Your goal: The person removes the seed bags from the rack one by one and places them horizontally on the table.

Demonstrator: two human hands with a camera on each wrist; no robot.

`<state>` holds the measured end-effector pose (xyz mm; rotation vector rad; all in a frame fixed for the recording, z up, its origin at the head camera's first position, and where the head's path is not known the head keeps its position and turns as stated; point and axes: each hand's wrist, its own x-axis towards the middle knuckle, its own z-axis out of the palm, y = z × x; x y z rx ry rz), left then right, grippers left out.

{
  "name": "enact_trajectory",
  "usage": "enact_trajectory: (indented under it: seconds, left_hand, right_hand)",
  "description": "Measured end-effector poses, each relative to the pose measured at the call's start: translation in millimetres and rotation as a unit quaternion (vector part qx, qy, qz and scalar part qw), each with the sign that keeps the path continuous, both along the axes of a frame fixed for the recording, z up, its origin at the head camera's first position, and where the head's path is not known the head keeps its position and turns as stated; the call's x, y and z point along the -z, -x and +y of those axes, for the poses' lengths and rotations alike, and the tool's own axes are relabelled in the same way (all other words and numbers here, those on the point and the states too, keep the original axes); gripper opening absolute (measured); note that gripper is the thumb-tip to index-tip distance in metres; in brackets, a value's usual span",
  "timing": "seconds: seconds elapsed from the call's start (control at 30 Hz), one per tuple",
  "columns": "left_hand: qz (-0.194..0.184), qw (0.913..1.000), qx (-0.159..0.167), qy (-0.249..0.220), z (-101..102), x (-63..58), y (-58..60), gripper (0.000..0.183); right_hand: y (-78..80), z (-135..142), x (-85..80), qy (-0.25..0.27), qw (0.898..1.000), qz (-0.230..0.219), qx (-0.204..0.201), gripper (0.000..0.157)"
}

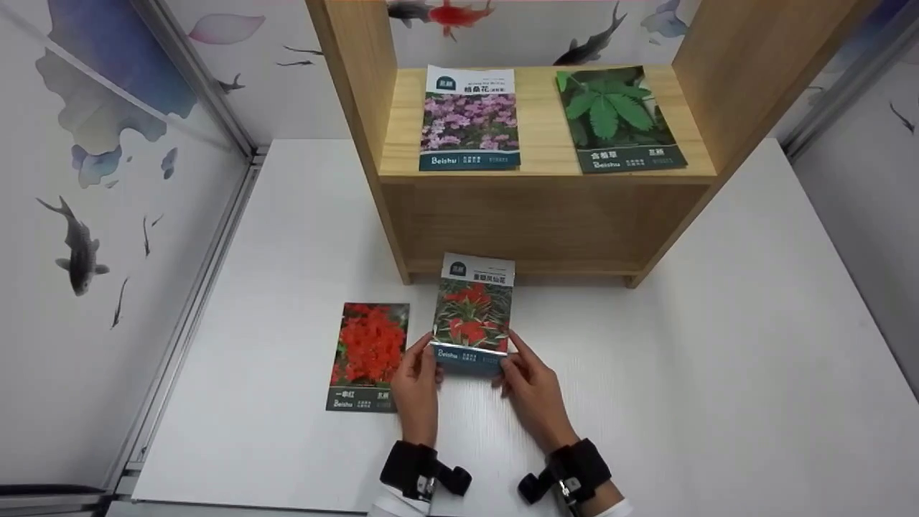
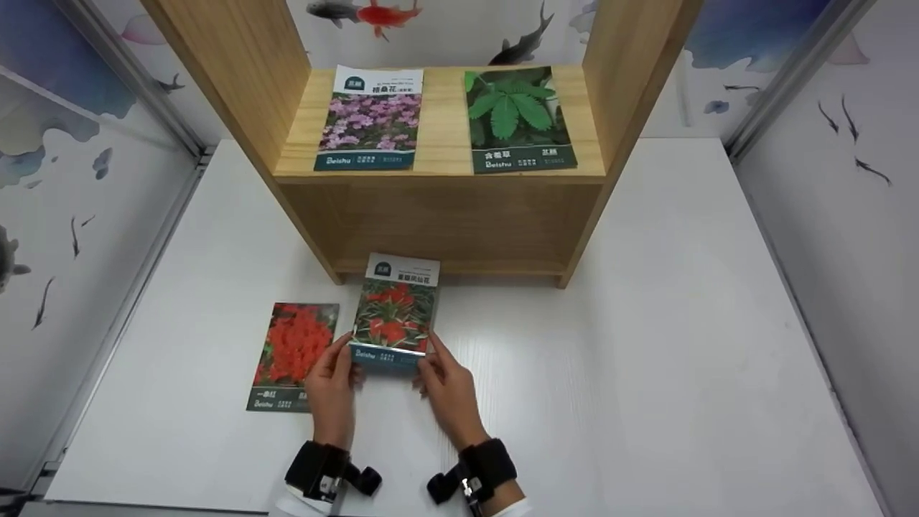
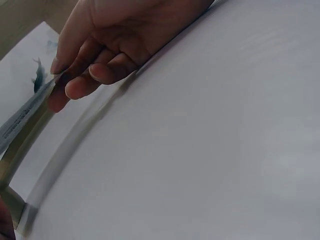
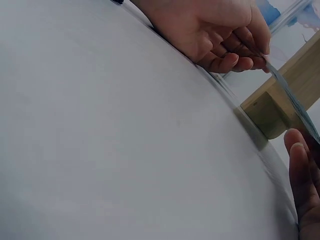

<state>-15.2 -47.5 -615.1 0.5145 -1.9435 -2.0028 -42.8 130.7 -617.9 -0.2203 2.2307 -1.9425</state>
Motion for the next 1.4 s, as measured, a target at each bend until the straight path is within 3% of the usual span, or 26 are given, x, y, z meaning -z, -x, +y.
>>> enact_trajectory:
  seconds: [0.1, 0.33, 0.67, 0.77, 1.0, 1.23, 1.4]
  left_hand:
    - [-0.014, 0.9998, -0.007, 0.007, -1.0, -1.0, -3.6, 0.029]
    - [-0.015, 0.9998, 0.0, 0.015, -2.4, -1.7, -7.0, 0.034]
    - [-0.024, 0.9996, 0.015, 0.007, -1.6, -4.4, -8.7, 0.034]
    - [-0.021, 0.9995, 0.018, 0.018, -3.2, -3.6, -8.7, 0.035]
    - [-0.023, 0.9983, 0.015, 0.051, -4.3, 1.2, -7.5, 0.036]
    - [-0.037, 0.9949, 0.016, 0.092, -4.2, 1.5, -10.6, 0.038]
    - [-0.033, 0.9942, 0.029, 0.098, -4.8, 0.9, -13.0, 0.042]
  right_hand:
    - [-1.2, -1.4, -1.7, 0.005, 1.0, -0.008, 0.004, 0.048]
    - [-5.3, -2.8, -23.3, -0.014, 1.0, 0.002, -0.013, 0.048]
    - [-6.8, -1.9, -28.8, -0.027, 0.999, 0.008, -0.018, 0.046]
    - [-6.2, -2.5, -25.9, -0.027, 0.999, 0.009, -0.025, 0.047]
    - [0.9, 1.2, 0.0, -0.029, 0.998, 0.032, -0.047, 0.054]
    - [3.6, 3.5, -1.5, -0.027, 0.994, -0.008, -0.107, 0.068]
    - [5.2, 1.1, -5.3, -0.055, 0.99, -0.025, -0.125, 0.074]
